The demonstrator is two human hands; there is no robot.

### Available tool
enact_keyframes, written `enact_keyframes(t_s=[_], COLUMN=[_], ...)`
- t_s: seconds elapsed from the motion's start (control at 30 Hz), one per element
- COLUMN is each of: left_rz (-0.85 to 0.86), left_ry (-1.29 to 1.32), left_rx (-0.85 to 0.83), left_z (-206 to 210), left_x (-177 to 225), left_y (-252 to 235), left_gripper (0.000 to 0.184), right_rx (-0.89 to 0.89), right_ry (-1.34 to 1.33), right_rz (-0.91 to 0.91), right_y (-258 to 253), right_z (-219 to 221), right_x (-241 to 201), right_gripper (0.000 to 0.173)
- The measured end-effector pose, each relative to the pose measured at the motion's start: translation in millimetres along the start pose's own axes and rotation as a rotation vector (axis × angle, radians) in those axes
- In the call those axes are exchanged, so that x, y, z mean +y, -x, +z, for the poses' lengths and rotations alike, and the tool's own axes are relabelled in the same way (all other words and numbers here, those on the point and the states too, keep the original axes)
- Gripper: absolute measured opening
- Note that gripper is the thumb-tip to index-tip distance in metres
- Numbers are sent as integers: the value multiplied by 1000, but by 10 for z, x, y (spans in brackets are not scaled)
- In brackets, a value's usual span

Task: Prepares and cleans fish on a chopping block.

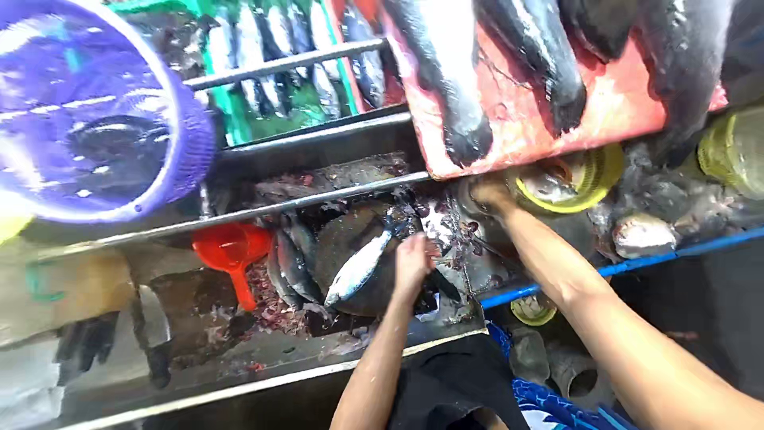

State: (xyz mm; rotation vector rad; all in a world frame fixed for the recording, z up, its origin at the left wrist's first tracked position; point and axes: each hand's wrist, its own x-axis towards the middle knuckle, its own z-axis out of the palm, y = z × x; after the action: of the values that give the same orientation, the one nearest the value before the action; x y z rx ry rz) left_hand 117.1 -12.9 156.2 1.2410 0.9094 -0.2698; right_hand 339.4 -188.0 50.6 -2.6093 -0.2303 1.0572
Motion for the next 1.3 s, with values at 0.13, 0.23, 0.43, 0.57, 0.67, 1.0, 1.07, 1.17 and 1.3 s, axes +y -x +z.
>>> enact_keyframes(t_s=[0.13,0.23,0.43,0.57,0.67,1.0,1.07,1.17,1.3], left_rz=[-28,-50,247,411,425,427,405,408,414], left_ry=[232,422,-227,-612,-932,-1525,-1566,-1482,-1242], left_rx=[-91,-140,-190,-100,323,56,39,-21,-22], left_z=[457,531,328,-83,-974,-2324,-2366,-2571,-2936], left_x=[-33,-107,135,133,-395,-888,-803,-649,-540], left_y=[-315,-253,419,752,578,161,99,13,-75], left_gripper=[32,27,42,29,37,77,69,47,35], right_rx=[-266,-430,120,-63,-152,-180,-203,-221,-166], right_ry=[-749,-829,-738,-1543,-1387,-1134,-1274,-1429,-1303], right_rz=[-1,-296,-401,6,61,16,61,175,58], right_y=[589,1470,1838,1823,2002,2825,2873,2987,2943], right_z=[-312,-338,476,888,963,1511,1719,1911,2104], right_x=[-267,-531,-539,-616,-530,-1148,-1410,-1701,-2097], right_gripper=[38,36,51,32,30,30,27,25,27])
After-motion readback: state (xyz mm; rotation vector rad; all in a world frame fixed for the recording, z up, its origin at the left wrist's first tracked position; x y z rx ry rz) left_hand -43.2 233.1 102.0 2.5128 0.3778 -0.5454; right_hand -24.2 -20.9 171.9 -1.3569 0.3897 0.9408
